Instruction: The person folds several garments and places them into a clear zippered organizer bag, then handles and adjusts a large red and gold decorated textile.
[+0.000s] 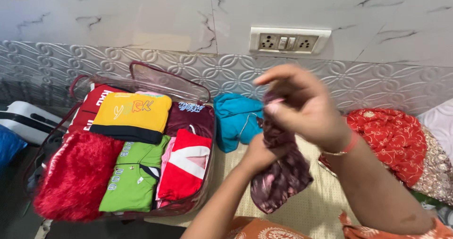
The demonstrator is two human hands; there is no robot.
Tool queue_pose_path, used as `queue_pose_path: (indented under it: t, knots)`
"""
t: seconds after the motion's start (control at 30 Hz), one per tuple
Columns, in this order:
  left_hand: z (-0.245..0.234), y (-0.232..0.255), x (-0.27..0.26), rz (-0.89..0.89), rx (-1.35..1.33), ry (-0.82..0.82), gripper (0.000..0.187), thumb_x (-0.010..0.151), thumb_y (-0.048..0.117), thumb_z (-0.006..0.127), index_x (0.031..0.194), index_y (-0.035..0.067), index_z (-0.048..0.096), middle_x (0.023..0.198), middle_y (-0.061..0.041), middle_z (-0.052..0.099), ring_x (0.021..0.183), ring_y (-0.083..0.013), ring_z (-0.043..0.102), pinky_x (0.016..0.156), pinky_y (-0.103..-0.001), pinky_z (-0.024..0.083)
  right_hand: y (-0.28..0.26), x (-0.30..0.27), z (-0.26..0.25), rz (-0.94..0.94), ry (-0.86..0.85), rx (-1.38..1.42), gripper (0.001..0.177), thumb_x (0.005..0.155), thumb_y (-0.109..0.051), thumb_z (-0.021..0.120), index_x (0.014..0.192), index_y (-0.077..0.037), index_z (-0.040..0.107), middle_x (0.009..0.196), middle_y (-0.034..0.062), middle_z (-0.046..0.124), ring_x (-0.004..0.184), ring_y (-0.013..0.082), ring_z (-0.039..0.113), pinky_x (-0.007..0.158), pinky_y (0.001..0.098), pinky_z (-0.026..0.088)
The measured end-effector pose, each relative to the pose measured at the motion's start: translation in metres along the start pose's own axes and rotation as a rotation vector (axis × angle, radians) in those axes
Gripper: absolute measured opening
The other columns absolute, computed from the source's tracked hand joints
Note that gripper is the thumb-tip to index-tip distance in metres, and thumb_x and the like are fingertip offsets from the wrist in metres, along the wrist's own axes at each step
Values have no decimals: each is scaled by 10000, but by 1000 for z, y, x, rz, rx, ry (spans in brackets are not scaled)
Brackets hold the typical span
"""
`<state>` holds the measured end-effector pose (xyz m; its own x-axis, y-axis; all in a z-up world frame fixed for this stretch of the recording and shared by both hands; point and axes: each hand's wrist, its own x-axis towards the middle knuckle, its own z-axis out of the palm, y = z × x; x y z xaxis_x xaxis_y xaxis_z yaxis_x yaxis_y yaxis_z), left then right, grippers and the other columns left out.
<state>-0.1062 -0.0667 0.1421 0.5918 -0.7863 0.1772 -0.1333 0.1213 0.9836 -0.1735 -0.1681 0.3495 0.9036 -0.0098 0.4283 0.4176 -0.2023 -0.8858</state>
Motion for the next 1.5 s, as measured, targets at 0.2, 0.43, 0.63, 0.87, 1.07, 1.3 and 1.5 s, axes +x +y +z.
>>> queue_pose_path:
  t: [0.2, 0.43, 0.63, 0.87, 1.07, 1.3, 1.5]
  knots:
    - [-82, -38, -24, -236, 46, 407, 421, 752, 10, 805, 1145, 76, 670, 1008, -28, 771, 898, -114, 710, 820, -277, 575, 69, -50, -75, 38, 296, 100, 228, 1065, -94, 699, 1237, 53, 672, 929, 110, 600, 806, 119, 548, 741, 253, 447]
    - [-121, 26, -33, 9, 174, 598, 461, 698, -34, 790, 1134, 64, 676, 1047, -47, 730, 963, -147, 698, 859, -286, 558, 112, -29, -21, 146, 132, -510, 1078, 633, -194, 926, 1557, -15, 402, 1538, 192, 453, 1378, 280, 455, 1017, 404, 461]
    - [-122, 120, -30, 349, 235, 424, 563, 730, -24, 786, 1267, 65, 640, 1278, -87, 643, 1268, -222, 623, 1126, -331, 475, 130, 28, 77, 323, -177, -42, 761, 659, -127, 897, 1356, -75, 594, 1286, 64, 690, 1172, 190, 651, 1030, 361, 537]
    - [-188, 28, -55, 197, 414, 133, 388, 833, 151, 839, 1181, 48, 700, 1118, -82, 691, 1047, -176, 636, 955, -346, 508, 121, 134, 132, 220, -9, 711, 523, 861, -4, 759, 1350, -22, 574, 1265, 48, 658, 1156, 182, 648, 1021, 380, 560]
    - [-201, -83, -109, -439, 193, 224, 193, 979, 208, 701, 1090, 53, 729, 898, -32, 679, 783, -128, 591, 730, -296, 506, 165, 198, 89, 72, 34, 897, 197, 1162, -91, 669, 1170, 48, 530, 1076, 91, 621, 1004, 205, 626, 1006, 383, 547]
    - [-289, 10, -107, 100, -1023, 595, 163, 1097, 248, 514, 1045, 113, 589, 744, 28, 478, 626, -83, 422, 539, -241, 366, 222, 151, 107, 632, -551, -12, 461, 814, -187, 806, 1212, 37, 741, 1166, 145, 767, 1029, 222, 704, 959, 397, 555]
    - [-306, 101, -47, 369, -841, 484, 166, 1134, 196, 560, 1201, 51, 604, 861, -7, 546, 712, -84, 467, 592, -227, 390, 219, 114, 204, 468, -844, 568, 623, 816, -62, 842, 1390, -22, 604, 1347, 39, 670, 1228, 148, 630, 1096, 361, 501]
